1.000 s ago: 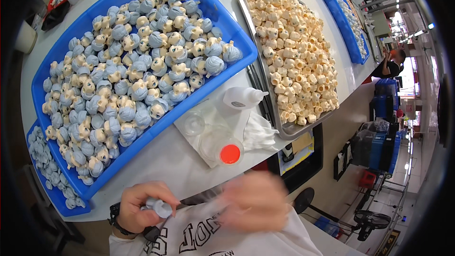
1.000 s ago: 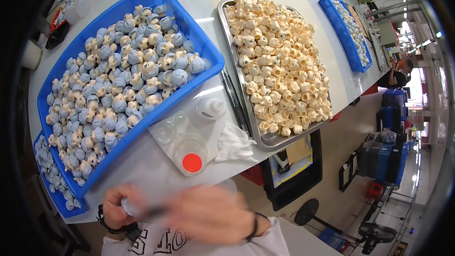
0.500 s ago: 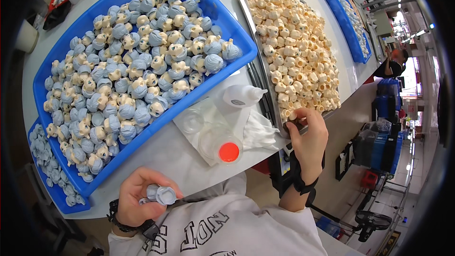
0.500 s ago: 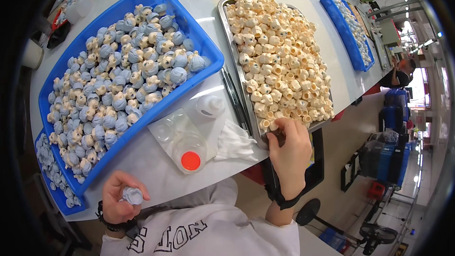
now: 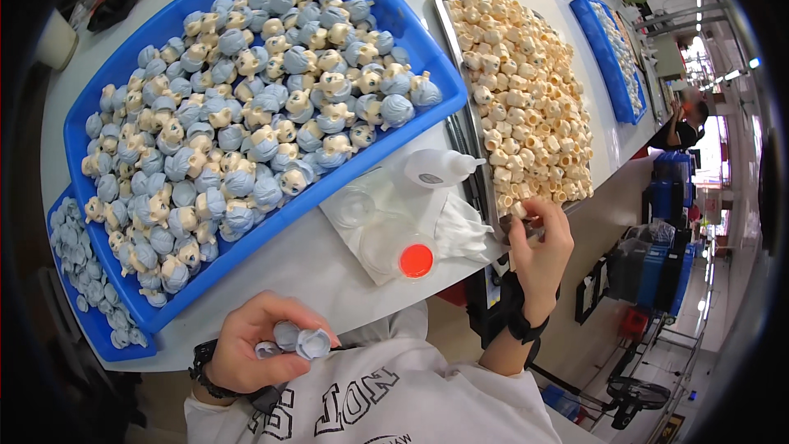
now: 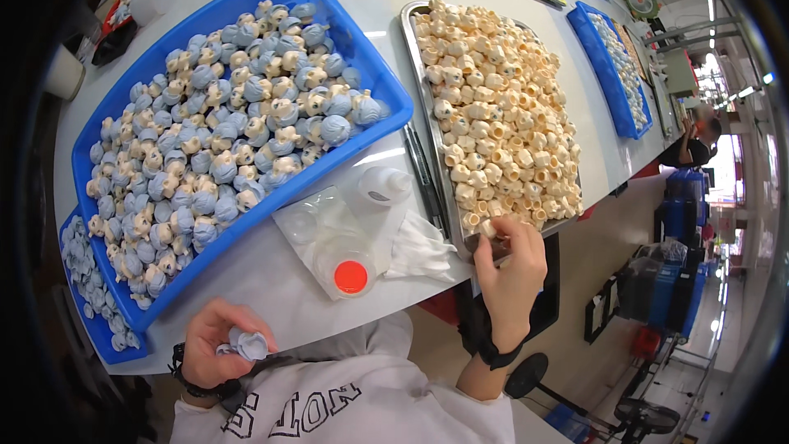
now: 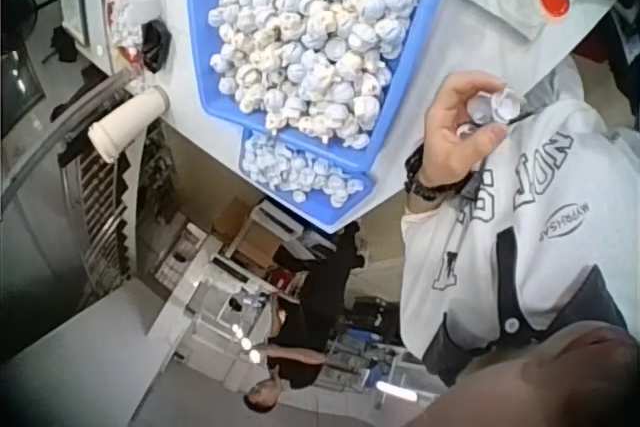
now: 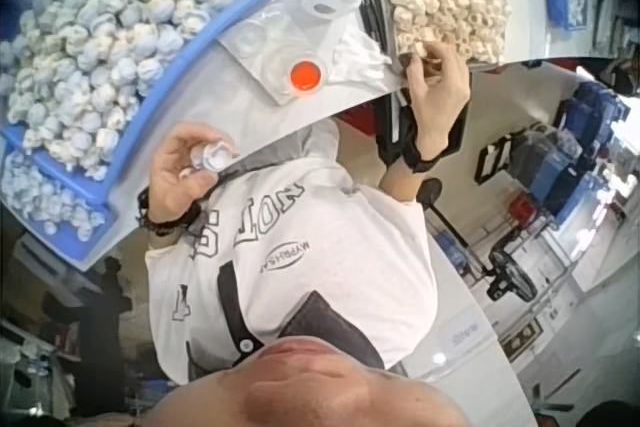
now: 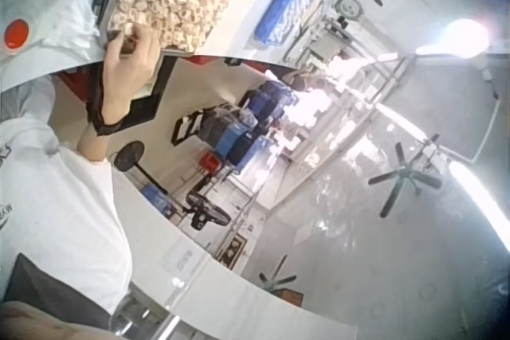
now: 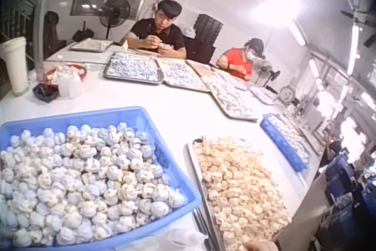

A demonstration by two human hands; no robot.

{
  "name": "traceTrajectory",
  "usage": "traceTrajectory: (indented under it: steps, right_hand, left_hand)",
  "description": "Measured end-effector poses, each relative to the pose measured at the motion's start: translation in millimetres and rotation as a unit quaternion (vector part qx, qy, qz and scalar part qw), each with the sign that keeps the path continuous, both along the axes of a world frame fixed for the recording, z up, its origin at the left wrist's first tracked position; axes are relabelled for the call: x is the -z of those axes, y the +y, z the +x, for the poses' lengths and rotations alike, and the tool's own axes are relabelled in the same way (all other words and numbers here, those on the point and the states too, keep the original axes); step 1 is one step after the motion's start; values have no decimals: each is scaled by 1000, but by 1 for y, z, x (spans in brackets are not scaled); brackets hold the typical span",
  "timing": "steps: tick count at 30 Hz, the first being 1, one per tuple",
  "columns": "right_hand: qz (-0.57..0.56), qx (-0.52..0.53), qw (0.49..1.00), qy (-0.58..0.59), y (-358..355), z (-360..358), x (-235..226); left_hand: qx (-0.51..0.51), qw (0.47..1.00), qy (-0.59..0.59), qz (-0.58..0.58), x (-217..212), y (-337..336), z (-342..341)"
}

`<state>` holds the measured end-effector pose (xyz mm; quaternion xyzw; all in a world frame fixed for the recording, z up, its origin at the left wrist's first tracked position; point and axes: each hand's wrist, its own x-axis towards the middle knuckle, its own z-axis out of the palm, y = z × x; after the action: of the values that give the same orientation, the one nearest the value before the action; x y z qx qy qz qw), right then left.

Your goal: The person assembles small doll heads by inserting a white plastic piece into the neck opening of a blue and white painted head. They pick up a head from a blue tray, insert the piece, and place the assembled head onto a metal tray. The process is repeated continuously throughout the video.

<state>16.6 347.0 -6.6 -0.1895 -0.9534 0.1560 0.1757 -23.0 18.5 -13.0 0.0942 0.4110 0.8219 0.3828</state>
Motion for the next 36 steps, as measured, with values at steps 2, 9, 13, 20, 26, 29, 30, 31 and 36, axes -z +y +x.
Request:
traceTrajectory:
  steps: [2,9,13,20,26,29,30,31,36]
  right_hand:
    - [-26,-11,1000,6,0,4,1]
    - [25,-57,998,-12,3,3,7]
    - [4,-53,998,-44,2,0,2]
    - [-97,-78,989,85,-30,12,-41]
    - [-87,-328,938,65,-76,-15,-54]
    - [-70,-330,940,52,-81,-21,-52]
    - [-65,-332,940,50,-82,-23,-50]
    - [-60,-333,940,47,-83,-24,-48]
    - [-42,-344,937,33,-82,-25,-50]
  left_hand:
    - [1,1000,-23,4,-2,0,0]
    - [7,999,-35,-3,1,-2,1]
    - [0,999,-50,-2,1,-3,2]
    - [16,999,-47,-12,-1,-1,-1]
    - [34,999,4,19,7,-2,0]
    - [47,999,-14,8,5,-2,-1]
    - [47,999,-18,14,5,-2,-2]
    - [47,998,-22,20,4,-2,-2]
    - [49,997,-60,22,-1,-3,-1]
